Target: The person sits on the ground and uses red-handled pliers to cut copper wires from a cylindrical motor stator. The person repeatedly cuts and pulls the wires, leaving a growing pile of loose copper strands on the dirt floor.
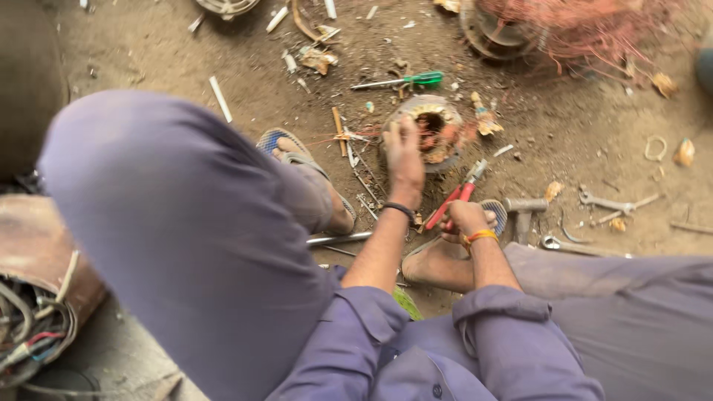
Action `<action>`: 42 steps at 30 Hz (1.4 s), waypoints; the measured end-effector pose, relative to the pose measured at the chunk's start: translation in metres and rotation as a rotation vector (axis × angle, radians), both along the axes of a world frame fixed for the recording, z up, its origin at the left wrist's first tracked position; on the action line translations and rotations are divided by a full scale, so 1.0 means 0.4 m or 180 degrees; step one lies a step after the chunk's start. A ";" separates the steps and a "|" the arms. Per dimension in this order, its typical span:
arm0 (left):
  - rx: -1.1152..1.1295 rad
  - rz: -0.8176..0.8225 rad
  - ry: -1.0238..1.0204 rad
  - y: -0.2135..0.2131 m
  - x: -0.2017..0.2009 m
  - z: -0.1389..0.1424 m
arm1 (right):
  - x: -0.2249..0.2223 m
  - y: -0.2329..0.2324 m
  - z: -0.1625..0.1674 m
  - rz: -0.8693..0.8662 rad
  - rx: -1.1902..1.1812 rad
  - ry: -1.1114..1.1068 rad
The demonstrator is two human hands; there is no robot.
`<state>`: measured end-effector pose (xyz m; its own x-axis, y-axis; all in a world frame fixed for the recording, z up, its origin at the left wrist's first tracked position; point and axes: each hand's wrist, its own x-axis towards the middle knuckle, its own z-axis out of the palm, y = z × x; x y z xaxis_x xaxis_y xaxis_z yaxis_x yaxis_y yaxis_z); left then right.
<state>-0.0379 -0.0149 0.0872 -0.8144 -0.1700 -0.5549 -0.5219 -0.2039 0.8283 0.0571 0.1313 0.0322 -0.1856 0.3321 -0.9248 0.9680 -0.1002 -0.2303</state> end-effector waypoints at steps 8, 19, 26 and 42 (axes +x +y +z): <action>-0.0680 -0.0429 -0.0083 0.132 -0.002 0.032 | -0.003 0.140 -0.012 -0.2319 -0.0737 0.1087; -0.2181 -0.2474 0.1182 0.333 0.171 0.177 | 0.173 0.304 0.361 -0.2777 -0.0129 0.2518; -0.3363 -0.2972 0.2407 0.219 0.251 0.035 | 0.288 0.287 0.384 -0.2670 0.0415 0.2887; -0.3148 -0.3801 0.2584 0.177 0.242 0.059 | 0.253 0.450 0.608 -0.2148 -0.0728 0.3724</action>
